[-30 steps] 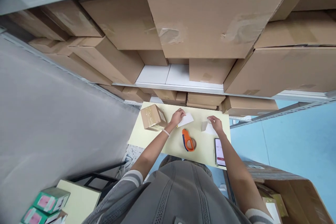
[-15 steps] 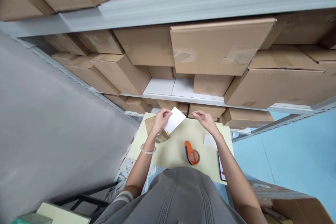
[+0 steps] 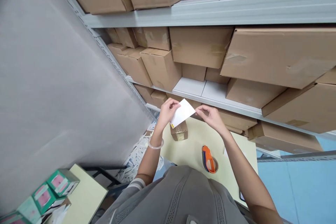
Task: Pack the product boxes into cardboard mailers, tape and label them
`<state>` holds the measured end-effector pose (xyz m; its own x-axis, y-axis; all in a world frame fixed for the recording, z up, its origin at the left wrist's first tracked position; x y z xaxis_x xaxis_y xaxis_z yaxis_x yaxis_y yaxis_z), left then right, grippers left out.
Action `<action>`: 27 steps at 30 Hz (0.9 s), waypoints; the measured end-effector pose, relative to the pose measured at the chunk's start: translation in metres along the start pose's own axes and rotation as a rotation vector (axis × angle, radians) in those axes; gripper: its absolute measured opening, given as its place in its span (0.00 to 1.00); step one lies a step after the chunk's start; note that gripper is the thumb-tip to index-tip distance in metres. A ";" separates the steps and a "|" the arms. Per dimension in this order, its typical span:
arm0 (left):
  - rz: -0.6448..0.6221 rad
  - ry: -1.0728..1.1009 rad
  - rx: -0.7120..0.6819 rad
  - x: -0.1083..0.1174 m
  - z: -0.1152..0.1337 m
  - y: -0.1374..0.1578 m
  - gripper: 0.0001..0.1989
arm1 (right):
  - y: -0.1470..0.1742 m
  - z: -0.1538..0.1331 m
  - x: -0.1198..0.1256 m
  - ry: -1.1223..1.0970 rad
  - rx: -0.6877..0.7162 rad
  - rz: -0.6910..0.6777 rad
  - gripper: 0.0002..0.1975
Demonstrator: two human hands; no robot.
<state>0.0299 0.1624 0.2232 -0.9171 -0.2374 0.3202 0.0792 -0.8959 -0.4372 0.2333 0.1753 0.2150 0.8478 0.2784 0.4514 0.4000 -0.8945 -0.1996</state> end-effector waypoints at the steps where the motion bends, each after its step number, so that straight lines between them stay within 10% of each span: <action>1: 0.006 0.007 -0.002 0.004 -0.001 0.001 0.03 | -0.001 -0.002 -0.004 -0.013 -0.002 -0.012 0.17; 27: -0.074 -0.030 0.006 0.028 -0.002 0.008 0.04 | 0.011 -0.022 -0.033 -0.063 -0.014 0.042 0.16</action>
<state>0.0045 0.1493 0.2270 -0.9082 -0.1819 0.3769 0.0141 -0.9134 -0.4067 0.2023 0.1482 0.2171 0.8840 0.2615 0.3875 0.3593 -0.9104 -0.2051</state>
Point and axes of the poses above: each hand's wrist, its own y-axis away from the middle knuckle, its own x-axis out of the back of the hand, z = x × y, the point moved 9 cm from there along -y, towards the middle knuckle, and after that the axes turned 1 degree about y, right-handed, at the moved point
